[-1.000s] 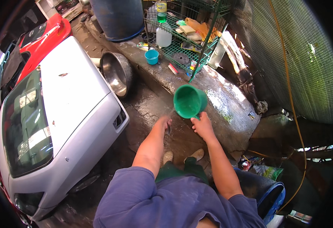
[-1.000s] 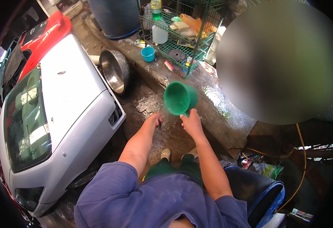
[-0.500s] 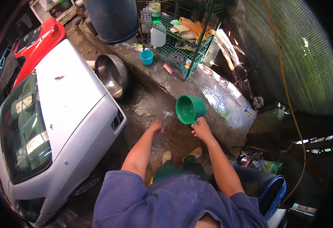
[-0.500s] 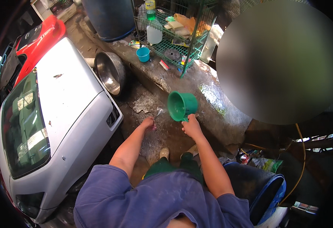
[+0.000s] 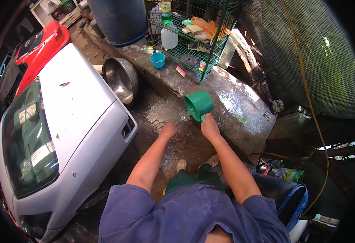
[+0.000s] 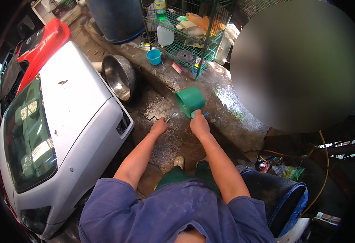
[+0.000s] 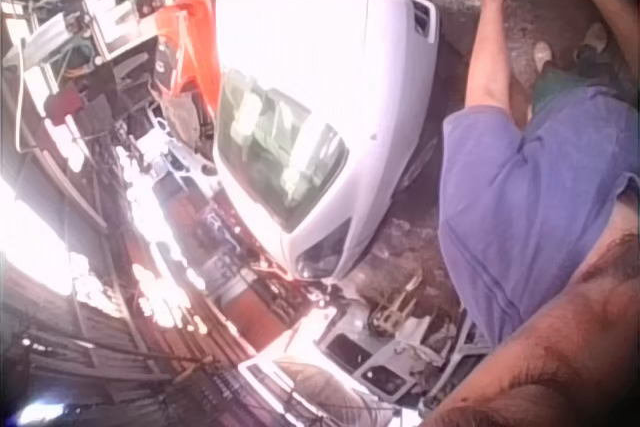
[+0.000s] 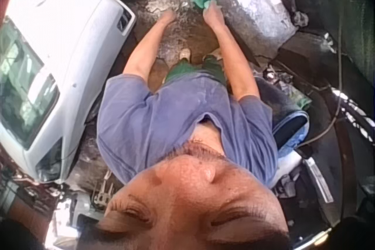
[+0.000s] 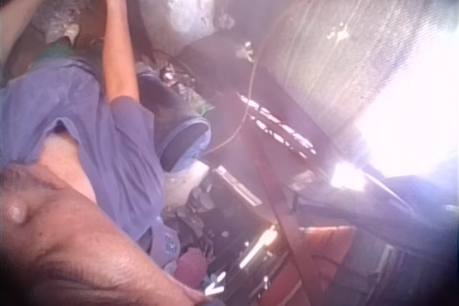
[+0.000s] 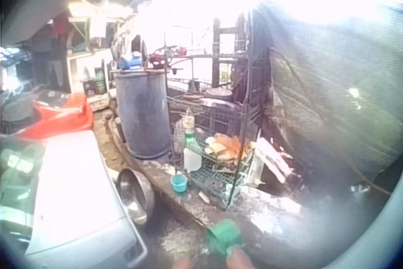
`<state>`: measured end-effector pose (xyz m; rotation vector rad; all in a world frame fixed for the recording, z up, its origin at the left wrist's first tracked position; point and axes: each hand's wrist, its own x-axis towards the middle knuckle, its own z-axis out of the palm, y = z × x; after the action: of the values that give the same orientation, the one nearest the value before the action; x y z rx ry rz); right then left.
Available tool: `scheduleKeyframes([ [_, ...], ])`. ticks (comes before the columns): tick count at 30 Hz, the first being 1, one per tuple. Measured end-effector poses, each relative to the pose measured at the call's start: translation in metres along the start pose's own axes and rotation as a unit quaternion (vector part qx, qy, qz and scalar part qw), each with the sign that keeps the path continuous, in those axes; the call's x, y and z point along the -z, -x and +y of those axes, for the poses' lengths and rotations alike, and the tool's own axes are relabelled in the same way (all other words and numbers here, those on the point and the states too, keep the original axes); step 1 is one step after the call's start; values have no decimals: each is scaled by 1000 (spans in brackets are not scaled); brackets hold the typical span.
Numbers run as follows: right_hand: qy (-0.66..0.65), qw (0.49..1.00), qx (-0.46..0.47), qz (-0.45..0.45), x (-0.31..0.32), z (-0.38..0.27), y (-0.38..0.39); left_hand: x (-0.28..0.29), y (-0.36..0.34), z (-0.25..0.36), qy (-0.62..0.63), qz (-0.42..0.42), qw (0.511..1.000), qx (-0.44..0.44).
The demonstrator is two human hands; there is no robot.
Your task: The person washes a metal tool with water from a green scoop, then walks to a table to place the tool down. They then squat by a white car door and use a sanding block to sand the surface of the door, occasionally wiping it with a cloth.
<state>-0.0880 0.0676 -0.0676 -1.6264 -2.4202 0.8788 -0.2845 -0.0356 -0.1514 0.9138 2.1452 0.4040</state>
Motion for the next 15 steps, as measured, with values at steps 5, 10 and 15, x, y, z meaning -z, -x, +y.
scheduleKeyframes([
  [5,42,996,64,47,25,-30,18,7,-4,-5,6,41,999,-6],
  [10,66,970,121,203,62,-15,34,-8,-27,1,50,40,996,-67],
  [15,103,960,5,260,74,134,93,-78,-51,-24,12,23,995,-96],
])
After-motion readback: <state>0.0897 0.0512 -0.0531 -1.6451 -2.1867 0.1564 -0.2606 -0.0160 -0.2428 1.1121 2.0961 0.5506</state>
